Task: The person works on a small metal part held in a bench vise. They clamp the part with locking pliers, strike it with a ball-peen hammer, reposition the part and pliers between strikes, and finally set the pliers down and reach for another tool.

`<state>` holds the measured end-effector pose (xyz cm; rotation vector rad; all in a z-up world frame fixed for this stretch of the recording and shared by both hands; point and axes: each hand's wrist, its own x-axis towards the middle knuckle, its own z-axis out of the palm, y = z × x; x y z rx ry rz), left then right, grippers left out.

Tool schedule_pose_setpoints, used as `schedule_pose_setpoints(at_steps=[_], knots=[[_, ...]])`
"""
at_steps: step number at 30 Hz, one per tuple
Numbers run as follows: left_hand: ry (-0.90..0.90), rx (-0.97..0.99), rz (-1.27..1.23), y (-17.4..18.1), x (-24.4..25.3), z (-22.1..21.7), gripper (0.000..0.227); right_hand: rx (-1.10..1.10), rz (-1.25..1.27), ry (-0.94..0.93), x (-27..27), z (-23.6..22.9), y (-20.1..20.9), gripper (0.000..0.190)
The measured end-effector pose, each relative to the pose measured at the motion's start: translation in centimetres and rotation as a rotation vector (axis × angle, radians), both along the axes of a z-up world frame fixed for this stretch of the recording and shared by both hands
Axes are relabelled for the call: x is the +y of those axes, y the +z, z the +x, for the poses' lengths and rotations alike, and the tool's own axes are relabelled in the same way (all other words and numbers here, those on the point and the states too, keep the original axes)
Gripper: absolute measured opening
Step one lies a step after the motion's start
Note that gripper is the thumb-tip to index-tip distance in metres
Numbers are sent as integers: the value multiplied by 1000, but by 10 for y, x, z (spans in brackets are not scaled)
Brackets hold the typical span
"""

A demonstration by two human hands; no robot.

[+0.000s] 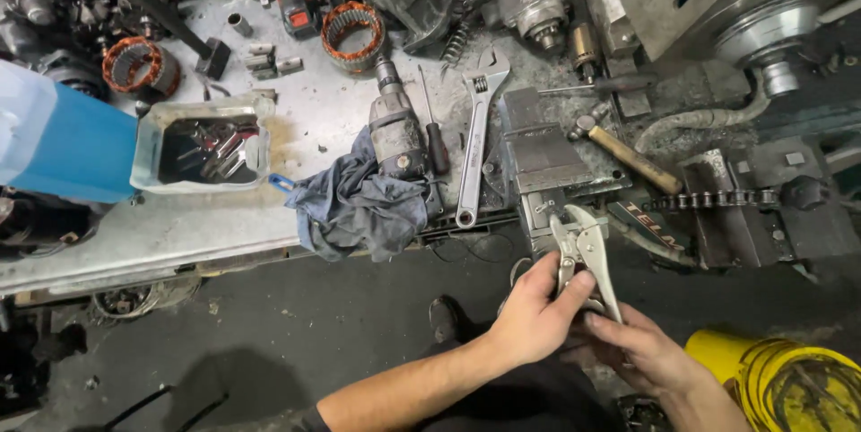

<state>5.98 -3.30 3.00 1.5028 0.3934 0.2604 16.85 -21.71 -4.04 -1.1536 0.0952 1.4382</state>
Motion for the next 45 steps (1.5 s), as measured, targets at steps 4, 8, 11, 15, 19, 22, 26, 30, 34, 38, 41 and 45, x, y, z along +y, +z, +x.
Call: schedule_pose_setpoints(at_steps=[4,8,11,15,19,22,26,30,34,38,41,45], knots=[[72,3,-24,-1,-7,2,32,152,357,40,0,4,-3,57],[150,-13,-49,0,-17,7,32,674,862,17,-40,25,-82,31],[216,3,-142,-3,-24,14,33,249,277,33,-28,35,-67,41],[179,-32,-254,-10,-27,15,31,129,-7,97,-7,43,-7,52],[108,-46,-378,-18,-23,14,29,171,-115,110,-5,42,-6,55],[115,15,-445,-27,-18,12,27,241,160,109,-4,25,-11,49],[139,38,-425,-32,-15,8,26,167,110,85,-5,7,-33,44],[143,52,-377,-26,-9,7,25,126,-14,19,11,-7,-18,44],[113,66,-378,-26,-3,4,25,151,-11,-37,23,-17,-1,42],[81,134,-478,-22,7,3,25,143,-17,-119,20,-31,-14,37],[60,200,-575,-24,15,0,25,128,12,-152,32,-41,-6,33],[27,168,-558,-31,21,0,26,116,-10,-193,43,-44,7,35]])
